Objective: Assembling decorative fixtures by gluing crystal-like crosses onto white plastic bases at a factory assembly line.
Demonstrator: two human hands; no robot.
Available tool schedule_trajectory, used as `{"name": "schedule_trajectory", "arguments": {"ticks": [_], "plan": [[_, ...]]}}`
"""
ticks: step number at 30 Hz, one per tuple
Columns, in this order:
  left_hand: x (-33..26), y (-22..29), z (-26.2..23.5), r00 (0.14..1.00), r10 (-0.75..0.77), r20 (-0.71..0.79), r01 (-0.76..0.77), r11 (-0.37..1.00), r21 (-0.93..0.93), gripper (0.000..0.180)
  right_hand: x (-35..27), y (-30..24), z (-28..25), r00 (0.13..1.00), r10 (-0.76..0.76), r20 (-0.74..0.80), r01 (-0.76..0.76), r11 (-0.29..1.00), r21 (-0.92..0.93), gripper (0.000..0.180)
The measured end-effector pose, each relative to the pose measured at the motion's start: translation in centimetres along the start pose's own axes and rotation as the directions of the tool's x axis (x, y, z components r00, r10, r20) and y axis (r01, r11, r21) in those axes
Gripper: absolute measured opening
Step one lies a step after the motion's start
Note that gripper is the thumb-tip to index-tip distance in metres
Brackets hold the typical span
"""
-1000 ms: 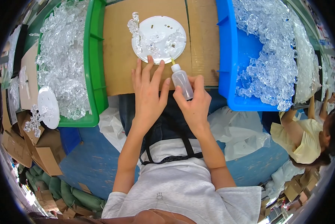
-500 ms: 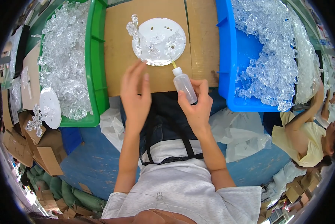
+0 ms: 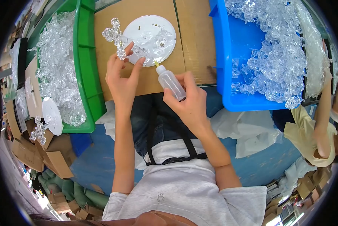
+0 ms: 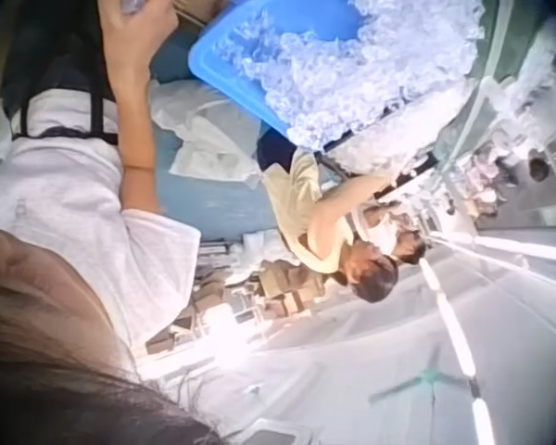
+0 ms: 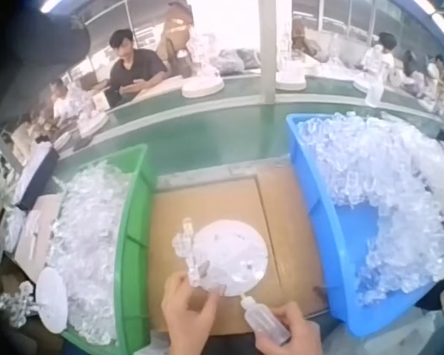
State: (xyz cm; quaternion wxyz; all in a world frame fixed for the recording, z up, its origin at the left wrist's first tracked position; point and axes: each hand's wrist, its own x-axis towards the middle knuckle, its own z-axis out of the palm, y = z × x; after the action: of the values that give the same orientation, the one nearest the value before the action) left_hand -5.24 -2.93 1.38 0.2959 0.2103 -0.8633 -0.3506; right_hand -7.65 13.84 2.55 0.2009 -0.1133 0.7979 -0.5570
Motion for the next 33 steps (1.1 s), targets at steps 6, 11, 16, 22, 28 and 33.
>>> {"name": "schedule_trajectory", "arguments": {"ticks": [6, 11, 16, 22, 28, 33], "plan": [[0.19, 0.19, 0.57, 0.996, -0.086, 0.014, 0.086, 0.995, -0.049, 0.038, 0.31, -0.11, -0.17, 1.0, -0.013, 0.005, 0.013, 0.999, -0.029, 0.027], [-0.01, 0.2, 0.46, 0.992, -0.123, 0.014, 0.124, 0.989, -0.079, 0.035, 0.39, 0.03, -0.11, 0.999, -0.039, 0.015, 0.04, 0.998, -0.044, 0.028], [-0.02, -0.08, 0.58, 0.997, -0.072, 0.003, 0.072, 0.997, -0.034, 0.033, 0.62, 0.19, -0.2, 0.999, -0.046, 0.019, 0.047, 0.998, -0.038, 0.027], [0.1, -0.11, 0.47, 0.998, -0.07, -0.003, 0.07, 0.997, -0.037, 0.032, 0.64, 0.02, -0.12, 0.998, -0.061, 0.02, 0.062, 0.997, -0.044, 0.025], [0.05, -0.23, 0.45, 0.998, -0.067, 0.003, 0.067, 0.997, -0.036, 0.032, 0.56, -0.09, -0.15, 0.998, -0.053, 0.029, 0.054, 0.998, -0.042, 0.025], [0.02, 0.11, 0.47, 0.996, -0.089, 0.012, 0.09, 0.995, -0.035, 0.033, 0.49, 0.16, -0.21, 0.998, -0.067, 0.022, 0.068, 0.997, -0.047, 0.025]]}}
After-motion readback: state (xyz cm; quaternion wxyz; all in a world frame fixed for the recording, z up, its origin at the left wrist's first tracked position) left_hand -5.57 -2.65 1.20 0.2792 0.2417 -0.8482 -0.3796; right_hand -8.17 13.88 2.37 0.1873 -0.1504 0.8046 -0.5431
